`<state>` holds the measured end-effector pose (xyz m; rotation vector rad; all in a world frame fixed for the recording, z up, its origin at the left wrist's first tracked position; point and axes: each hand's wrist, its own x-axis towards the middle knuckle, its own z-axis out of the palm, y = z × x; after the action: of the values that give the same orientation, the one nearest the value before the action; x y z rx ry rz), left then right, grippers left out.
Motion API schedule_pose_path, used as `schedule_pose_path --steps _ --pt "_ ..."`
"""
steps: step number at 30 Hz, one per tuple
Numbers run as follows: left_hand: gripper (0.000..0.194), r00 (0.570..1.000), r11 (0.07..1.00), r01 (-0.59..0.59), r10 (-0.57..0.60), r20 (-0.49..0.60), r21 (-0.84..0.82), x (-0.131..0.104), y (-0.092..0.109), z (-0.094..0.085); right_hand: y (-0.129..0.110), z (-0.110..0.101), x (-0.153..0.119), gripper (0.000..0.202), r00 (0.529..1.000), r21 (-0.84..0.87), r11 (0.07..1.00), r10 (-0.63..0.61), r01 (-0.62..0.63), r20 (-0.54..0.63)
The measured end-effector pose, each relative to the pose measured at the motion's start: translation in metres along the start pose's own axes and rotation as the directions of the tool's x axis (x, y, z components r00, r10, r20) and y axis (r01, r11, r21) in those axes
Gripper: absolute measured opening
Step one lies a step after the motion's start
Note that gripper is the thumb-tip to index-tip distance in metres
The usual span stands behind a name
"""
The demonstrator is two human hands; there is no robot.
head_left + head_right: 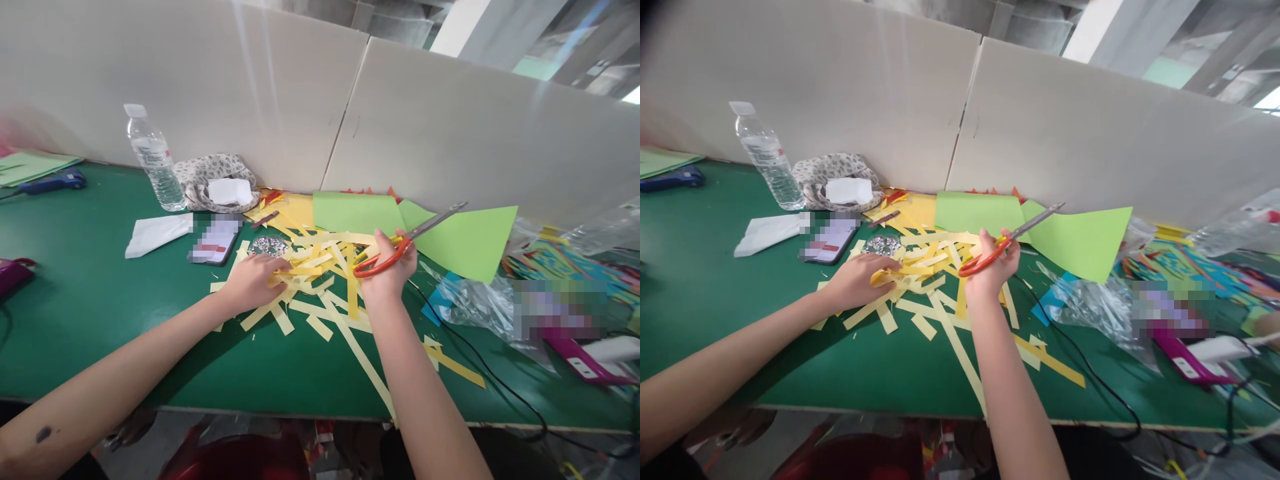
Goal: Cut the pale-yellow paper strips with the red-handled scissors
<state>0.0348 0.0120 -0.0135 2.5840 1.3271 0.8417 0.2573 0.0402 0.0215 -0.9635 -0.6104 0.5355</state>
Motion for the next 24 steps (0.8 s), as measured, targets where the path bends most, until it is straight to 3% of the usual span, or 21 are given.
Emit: schedule_pose_path --steps 3,6,12,19,21,24 --pt "0.040 1.000 0.995 0.027 -0.028 -0.008 -0.094 0.000 0.004 -0.004 0.001 -0.003 0.005 0.037 0.999 0.012 0.999 0.032 -0.032 -0.004" --pt "0.049 0.998 0.976 0.063 -0.068 -0.017 -0.209 0.000 0.006 -0.008 0.005 -0.001 0.005 0.043 0.990 0.011 0.990 0.141 -0.141 0.024" --pt "0.062 0.966 0.911 0.112 -0.194 -0.172 -0.397 0.001 0.005 -0.008 0.006 0.009 -0.007 0.043 0.945 0.047 0.968 0.227 -0.245 0.236" --pt "0.055 0.961 0.899 0.051 -0.163 -0.224 -0.434 0.003 0.007 -0.012 -0.007 0.010 -0.014 0.027 0.780 -0.014 0.917 0.346 -0.398 0.522" --pt "0.050 0.969 0.911 0.019 -0.119 -0.218 -0.411 0.003 0.008 -0.013 -0.008 0.009 -0.015 0.027 0.759 -0.014 0.908 0.358 -0.418 0.544" --pt "0.034 0.985 0.904 -0.023 -0.053 -0.165 -0.426 0.004 0.010 -0.015 -0.007 0.009 -0.014 0.025 0.766 -0.015 0.908 0.361 -0.418 0.532"
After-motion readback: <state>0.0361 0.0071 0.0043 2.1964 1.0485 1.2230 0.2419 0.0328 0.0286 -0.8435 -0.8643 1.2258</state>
